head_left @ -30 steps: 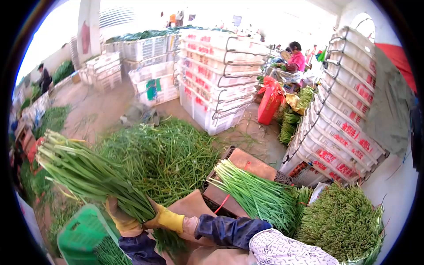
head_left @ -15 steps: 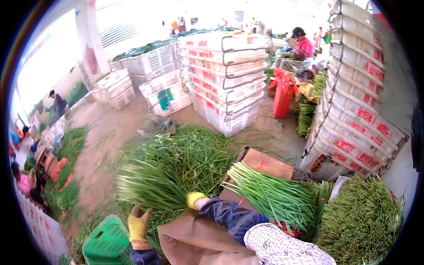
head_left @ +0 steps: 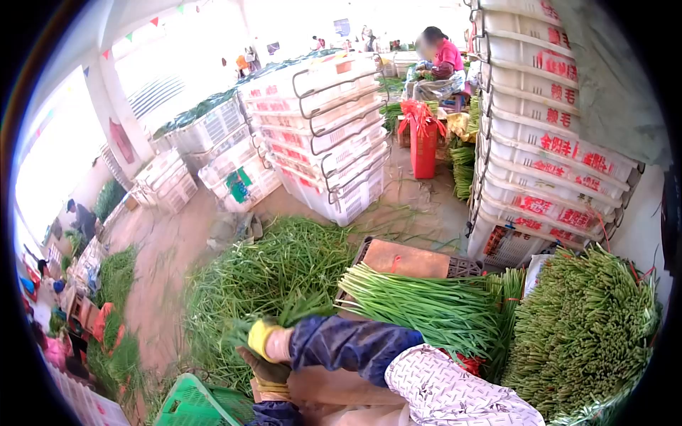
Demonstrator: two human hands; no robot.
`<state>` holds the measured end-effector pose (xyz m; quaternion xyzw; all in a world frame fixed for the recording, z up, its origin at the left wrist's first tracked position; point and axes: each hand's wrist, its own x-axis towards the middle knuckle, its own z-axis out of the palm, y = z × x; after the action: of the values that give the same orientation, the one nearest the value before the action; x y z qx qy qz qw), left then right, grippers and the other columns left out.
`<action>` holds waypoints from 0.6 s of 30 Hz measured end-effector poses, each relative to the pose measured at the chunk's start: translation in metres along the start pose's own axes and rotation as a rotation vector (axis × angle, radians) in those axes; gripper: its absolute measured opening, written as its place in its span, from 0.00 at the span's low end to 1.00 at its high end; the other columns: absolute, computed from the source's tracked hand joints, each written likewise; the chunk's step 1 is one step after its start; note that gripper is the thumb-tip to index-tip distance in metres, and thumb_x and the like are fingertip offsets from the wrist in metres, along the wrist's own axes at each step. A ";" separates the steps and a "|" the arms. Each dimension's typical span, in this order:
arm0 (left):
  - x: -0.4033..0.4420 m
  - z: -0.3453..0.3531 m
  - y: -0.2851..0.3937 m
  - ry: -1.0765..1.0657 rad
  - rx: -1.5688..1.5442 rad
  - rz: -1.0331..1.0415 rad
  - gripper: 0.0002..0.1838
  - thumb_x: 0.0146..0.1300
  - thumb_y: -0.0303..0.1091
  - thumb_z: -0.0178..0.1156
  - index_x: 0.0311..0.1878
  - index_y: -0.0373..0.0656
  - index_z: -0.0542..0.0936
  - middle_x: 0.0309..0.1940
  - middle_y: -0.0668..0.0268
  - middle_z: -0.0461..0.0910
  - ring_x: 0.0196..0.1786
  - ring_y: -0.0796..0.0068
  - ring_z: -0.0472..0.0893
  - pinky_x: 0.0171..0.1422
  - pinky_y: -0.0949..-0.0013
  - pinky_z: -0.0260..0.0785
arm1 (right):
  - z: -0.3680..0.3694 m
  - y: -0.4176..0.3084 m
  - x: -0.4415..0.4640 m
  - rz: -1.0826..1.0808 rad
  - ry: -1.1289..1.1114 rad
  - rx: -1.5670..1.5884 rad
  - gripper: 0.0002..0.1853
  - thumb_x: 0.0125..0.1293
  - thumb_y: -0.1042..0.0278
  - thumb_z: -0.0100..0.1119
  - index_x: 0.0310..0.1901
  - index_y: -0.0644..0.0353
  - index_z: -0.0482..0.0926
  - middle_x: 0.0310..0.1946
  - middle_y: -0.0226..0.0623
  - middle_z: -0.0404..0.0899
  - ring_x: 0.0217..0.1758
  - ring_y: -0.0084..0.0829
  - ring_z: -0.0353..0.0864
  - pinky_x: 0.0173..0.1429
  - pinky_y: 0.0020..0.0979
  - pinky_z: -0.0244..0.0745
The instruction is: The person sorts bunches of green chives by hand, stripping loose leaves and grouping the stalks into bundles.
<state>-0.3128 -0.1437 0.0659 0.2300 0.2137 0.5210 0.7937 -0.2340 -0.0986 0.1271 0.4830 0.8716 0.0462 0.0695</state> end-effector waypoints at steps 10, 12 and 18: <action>0.028 -0.028 0.010 0.039 -0.060 -0.064 0.26 0.63 0.55 0.57 0.47 0.37 0.78 0.44 0.55 0.81 0.49 0.57 0.78 0.62 0.54 0.69 | 0.022 -0.019 -0.064 0.100 0.089 0.390 0.25 0.64 0.52 0.54 0.59 0.57 0.72 0.49 0.43 0.79 0.49 0.49 0.79 0.49 0.46 0.76; 0.041 -0.034 0.030 0.003 -0.025 0.025 0.19 0.62 0.48 0.59 0.43 0.39 0.79 0.39 0.58 0.81 0.47 0.63 0.79 0.60 0.58 0.71 | 0.051 -0.004 -0.072 0.008 0.636 0.863 0.29 0.62 0.56 0.58 0.63 0.60 0.68 0.51 0.43 0.77 0.48 0.41 0.80 0.48 0.36 0.76; -0.036 0.091 0.071 0.089 0.194 0.027 0.08 0.59 0.34 0.61 0.38 0.41 0.77 0.26 0.66 0.78 0.30 0.71 0.79 0.36 0.68 0.74 | 0.096 0.038 -0.075 0.075 -0.102 2.930 0.34 0.61 0.34 0.58 0.54 0.59 0.76 0.38 0.39 0.81 0.35 0.34 0.79 0.40 0.34 0.76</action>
<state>-0.3250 -0.1652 0.1839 0.2853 0.2950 0.5183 0.7503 -0.1470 -0.1402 0.0439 0.1431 0.1221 -0.8763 -0.4436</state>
